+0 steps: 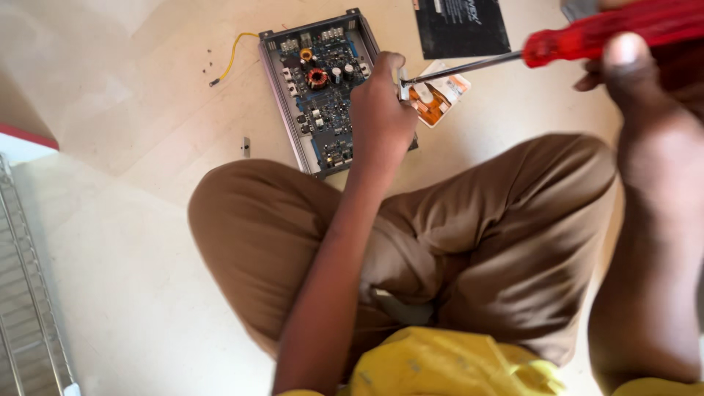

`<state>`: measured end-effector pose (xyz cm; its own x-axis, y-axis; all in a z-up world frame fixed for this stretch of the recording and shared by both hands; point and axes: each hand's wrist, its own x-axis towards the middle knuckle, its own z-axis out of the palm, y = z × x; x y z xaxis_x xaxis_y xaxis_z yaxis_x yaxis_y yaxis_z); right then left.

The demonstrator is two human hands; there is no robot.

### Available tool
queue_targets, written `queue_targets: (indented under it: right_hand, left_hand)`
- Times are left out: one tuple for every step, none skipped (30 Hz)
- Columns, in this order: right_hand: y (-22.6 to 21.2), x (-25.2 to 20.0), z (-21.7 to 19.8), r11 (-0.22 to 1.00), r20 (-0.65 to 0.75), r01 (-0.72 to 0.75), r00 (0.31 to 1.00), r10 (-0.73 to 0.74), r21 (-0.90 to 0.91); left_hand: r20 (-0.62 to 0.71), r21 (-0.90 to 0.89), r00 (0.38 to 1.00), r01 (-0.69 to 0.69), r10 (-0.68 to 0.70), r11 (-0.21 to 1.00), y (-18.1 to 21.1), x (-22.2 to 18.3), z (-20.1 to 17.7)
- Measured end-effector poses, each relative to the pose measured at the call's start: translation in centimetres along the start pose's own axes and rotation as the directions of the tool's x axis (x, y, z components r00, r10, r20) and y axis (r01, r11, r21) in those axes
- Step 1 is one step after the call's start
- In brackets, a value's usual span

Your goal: The person uses a screwdriver to remove and replace components and screws on an internal circuit board of an audio amplifier.

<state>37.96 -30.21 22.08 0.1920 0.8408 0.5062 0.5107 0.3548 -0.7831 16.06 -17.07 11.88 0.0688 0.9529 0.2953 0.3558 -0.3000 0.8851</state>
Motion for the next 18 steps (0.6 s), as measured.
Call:
queue_targets:
  right_hand:
    - [0.2,1.1,0.4,1.0,0.041,0.0,0.999,-0.001,0.024]
    - [0.7,2.4,1.1,0.997,0.079,0.05,0.995,-0.054,0.052]
    - [1.3,3.7,1.8,0.992,0.116,0.097,0.988,-0.107,0.083]
    - [2.0,4.7,2.5,0.978,0.159,0.179,0.968,-0.195,0.106]
    - [2.9,5.9,3.5,0.97,0.194,0.224,0.951,-0.239,0.099]
    - [3.6,7.0,4.2,0.962,0.233,0.258,0.933,-0.273,0.092]
    - [4.5,8.2,5.2,0.964,0.265,0.259,0.928,-0.263,0.05]
    - [5.3,8.9,6.0,0.97,0.29,0.24,0.927,-0.238,0.029]
    - [6.2,10.1,6.8,0.971,0.31,0.237,0.923,-0.227,0.004]
    - [7.1,10.7,7.8,0.976,0.323,0.216,0.924,-0.206,0.004]
    - [8.2,11.6,8.6,0.974,0.337,0.227,0.917,-0.213,-0.002]
    - [9.3,12.0,9.2,0.973,0.362,0.231,0.907,-0.213,-0.007]
    - [10.5,12.8,9.6,0.963,0.387,0.268,0.89,-0.242,-0.015]
    - [11.7,12.9,10.1,0.954,0.411,0.3,0.872,-0.266,-0.019]
    - [13.0,13.6,10.7,0.974,0.447,0.225,0.873,-0.194,-0.017]
    - [14.1,14.7,11.2,0.99,0.484,0.142,0.868,-0.116,-0.018]
    - [15.0,15.0,11.5,0.997,0.517,0.062,0.853,-0.074,0.041]
    - [16.0,15.4,11.7,0.996,0.531,-0.009,0.846,-0.04,0.089]
  left_hand:
    - [-0.052,0.011,0.996,-0.066,0.066,0.998,-0.9,0.5,0.8]
    - [-0.098,0.031,0.985,-0.141,0.144,0.989,-1.8,1.4,1.7]
    - [-0.141,0.055,0.965,-0.216,0.222,0.975,-2.9,2.5,2.5]
    - [-0.082,0.016,0.988,-0.13,0.131,0.991,-4.1,3.1,3.3]
    - [-0.018,-0.017,0.999,-0.041,0.04,0.999,-5.5,3.7,4.0]
    - [0.054,-0.046,0.997,0.06,-0.057,0.997,-6.6,4.0,4.7]
    - [0.084,-0.035,0.992,0.1,-0.096,0.994,-7.7,4.2,5.3]
    - [0.112,-0.022,0.985,0.137,-0.134,0.99,-8.7,4.6,5.7]
    - [0.14,-0.008,0.975,0.174,-0.171,0.985,-9.7,5.2,6.3]
    - [0.154,0.03,0.971,0.181,-0.183,0.983,-10.8,5.6,6.8]
    - [0.168,0.068,0.966,0.187,-0.196,0.98,-11.9,5.8,7.3]
    - [0.181,0.103,0.958,0.205,-0.221,0.973,-13.1,5.7,8.0]
    - [0.187,0.102,0.965,0.17,-0.186,0.98,-14.2,5.8,8.7]
    - [0.195,0.103,0.968,0.137,-0.155,0.985,-15.5,5.7,9.2]
    - [0.204,0.104,0.971,0.104,-0.124,0.989,-16.6,5.7,9.6]
    - [0.123,0.205,0.991,0.018,-0.044,0.979,-17.3,5.9,9.8]
    - [0.053,0.31,0.997,-0.062,0.047,0.949,-17.9,6.4,9.9]
    - [0.004,0.411,0.985,-0.157,0.171,0.898,-18.4,7.5,10.1]
